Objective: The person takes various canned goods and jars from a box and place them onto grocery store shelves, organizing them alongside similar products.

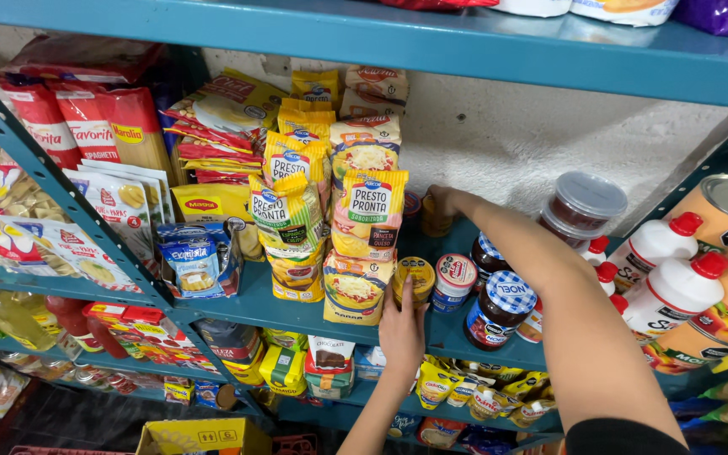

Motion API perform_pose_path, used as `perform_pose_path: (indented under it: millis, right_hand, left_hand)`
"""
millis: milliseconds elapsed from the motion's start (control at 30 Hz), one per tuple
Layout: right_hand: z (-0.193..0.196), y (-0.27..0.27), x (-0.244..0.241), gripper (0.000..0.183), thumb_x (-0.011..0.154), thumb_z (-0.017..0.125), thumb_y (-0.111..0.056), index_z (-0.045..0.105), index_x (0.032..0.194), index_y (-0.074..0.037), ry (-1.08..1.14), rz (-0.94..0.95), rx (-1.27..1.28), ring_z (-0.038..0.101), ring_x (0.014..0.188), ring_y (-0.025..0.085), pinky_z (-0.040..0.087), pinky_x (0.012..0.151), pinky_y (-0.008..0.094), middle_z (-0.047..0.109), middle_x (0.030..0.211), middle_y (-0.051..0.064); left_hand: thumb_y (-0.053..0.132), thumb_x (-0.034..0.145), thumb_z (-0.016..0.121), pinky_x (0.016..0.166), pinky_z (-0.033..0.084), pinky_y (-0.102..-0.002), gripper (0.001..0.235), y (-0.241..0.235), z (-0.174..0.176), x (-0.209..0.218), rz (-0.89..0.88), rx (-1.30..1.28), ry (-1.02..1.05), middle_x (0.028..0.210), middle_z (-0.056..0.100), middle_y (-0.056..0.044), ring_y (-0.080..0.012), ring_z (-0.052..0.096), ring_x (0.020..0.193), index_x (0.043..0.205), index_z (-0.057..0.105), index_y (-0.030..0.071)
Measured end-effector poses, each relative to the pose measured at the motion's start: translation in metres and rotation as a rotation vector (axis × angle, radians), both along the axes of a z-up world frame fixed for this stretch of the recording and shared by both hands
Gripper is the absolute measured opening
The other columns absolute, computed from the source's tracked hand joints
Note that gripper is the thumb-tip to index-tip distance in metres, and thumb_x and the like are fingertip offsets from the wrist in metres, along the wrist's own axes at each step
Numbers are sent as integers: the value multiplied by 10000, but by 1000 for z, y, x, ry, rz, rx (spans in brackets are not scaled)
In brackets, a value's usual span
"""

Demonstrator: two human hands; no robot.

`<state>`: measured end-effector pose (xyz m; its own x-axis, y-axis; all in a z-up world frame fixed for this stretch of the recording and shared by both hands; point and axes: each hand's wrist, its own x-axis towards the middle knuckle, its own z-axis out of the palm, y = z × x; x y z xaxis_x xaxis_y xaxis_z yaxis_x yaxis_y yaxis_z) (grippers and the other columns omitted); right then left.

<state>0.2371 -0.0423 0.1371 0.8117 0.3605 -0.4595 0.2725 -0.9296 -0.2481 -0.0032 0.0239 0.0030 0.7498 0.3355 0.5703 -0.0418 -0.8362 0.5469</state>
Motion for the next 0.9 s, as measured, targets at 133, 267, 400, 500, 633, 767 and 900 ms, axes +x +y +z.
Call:
perform_pose_path:
  millis: [133, 267, 400, 500, 633, 767, 900]
  right_hand:
    - [-1, 0, -2, 885, 643, 823, -247, 306, 1340, -69, -62, 20, -74, 497, 1168, 374, 549, 853, 415, 461, 1288, 236]
    - [17, 3, -7, 891, 660, 816, -175, 300, 1386, -131, 66, -183, -50, 453, 1216, 344, 529, 823, 416, 404, 1380, 133]
    - [37, 2, -7, 833, 632, 790, -294, 435, 1338, -31, -51, 45, -137, 513, 1177, 402, 512, 871, 486, 526, 1276, 253]
    - [60, 2, -23, 701, 677, 736, -383, 546, 1249, -27, -149, 153, -164, 542, 1159, 365, 497, 893, 460, 586, 1221, 221]
    - [53, 5, -69, 787, 631, 725, -605, 618, 1178, -50, -5, 339, -176, 555, 1149, 345, 469, 946, 436, 623, 1183, 193]
    - [25, 12, -116, 1122, 448, 688, -820, 507, 1276, -84, 3, 554, -277, 582, 1117, 287, 479, 927, 417, 619, 1189, 123]
    - [22, 14, -151, 875, 553, 662, -730, 559, 1172, -121, -328, 595, -293, 616, 1046, 282, 491, 852, 438, 645, 1102, 87]
  left_hand:
    - [297, 829, 661, 725, 551, -411, 721, 0, -5, 1, 9, -12, -80, 1274, 466, -231, -355, 622, 982, 1430, 276, 197]
    - [355, 880, 595, 843, 488, -430, 719, 4, -12, 8, -108, -197, 78, 1365, 417, -200, -359, 478, 1178, 1406, 225, 32]
    - [308, 791, 712, 818, 531, -377, 761, -1, -9, 8, 19, -160, -4, 1246, 524, -197, -300, 611, 1038, 1387, 316, 49]
    - [324, 765, 722, 842, 514, -396, 786, -1, -6, 7, 22, -205, 30, 1245, 530, -193, -328, 598, 1054, 1391, 334, 52]
    - [317, 772, 718, 882, 493, -391, 803, -2, -7, 5, 3, -278, -13, 1261, 518, -187, -327, 574, 1094, 1410, 299, 68]
    - [296, 787, 702, 902, 487, -406, 790, -2, -6, 1, -37, -397, 93, 1242, 524, -164, -335, 579, 1080, 1422, 271, 107]
    - [340, 774, 701, 902, 490, -409, 855, 1, -7, 3, -63, -412, 157, 1287, 488, -144, -329, 565, 1096, 1449, 216, 136]
